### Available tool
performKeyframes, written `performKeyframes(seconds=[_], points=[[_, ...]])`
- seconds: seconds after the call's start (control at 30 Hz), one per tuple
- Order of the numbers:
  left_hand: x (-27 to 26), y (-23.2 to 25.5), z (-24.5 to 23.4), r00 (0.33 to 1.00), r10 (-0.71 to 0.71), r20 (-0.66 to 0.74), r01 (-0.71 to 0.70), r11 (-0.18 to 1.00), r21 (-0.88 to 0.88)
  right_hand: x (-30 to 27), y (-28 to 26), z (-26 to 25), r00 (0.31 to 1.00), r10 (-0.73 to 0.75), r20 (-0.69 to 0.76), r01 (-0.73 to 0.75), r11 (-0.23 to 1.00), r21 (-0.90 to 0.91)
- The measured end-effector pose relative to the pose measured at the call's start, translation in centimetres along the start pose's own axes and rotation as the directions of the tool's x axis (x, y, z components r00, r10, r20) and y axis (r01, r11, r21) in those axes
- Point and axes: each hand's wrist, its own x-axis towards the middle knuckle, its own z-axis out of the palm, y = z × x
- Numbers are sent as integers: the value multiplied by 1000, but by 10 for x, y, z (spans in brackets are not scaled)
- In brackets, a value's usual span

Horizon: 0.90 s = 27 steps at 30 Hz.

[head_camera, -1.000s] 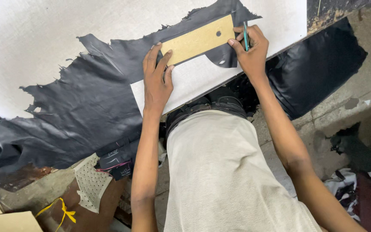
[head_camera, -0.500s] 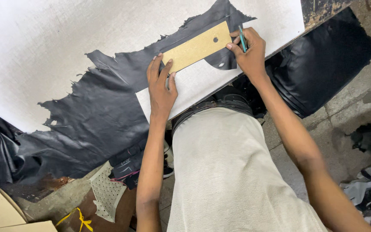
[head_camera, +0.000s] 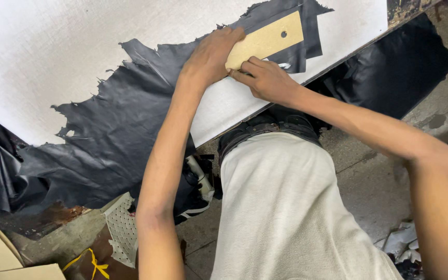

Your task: The person places cardboard templates onto a large sheet of black leather and uses a utility knife to cut along the template edges. The person repeatedly repositions the templates and cuts multiple leather pieces on a work table.

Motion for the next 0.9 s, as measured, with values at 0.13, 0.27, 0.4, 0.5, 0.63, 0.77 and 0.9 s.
performKeyframes(seconds=[0.13,0.27,0.4,0.5,0.63,0.77,0.9], points=[[8,2,1,985,-132,108,125,990,69,14,6,4,996,-94,7,94,995,-24],[24,10,4,961,-188,201,153,972,176,13,10,11,989,-34,142,41,998,-43],[27,23,4,927,-294,232,229,935,272,-6,37,-7,986,-52,159,71,991,-112],[28,40,9,948,-284,144,214,902,374,-41,86,-55,986,-43,164,69,985,-155],[32,74,18,942,-335,25,299,869,394,-88,138,-98,979,56,196,-18,982,-189],[60,109,42,931,-283,-231,328,926,188,-115,157,-95,989,100,108,-92,993,-80],[80,116,52,883,-426,-198,465,855,230,-147,158,-90,934,312,-176,-256,925,280]])
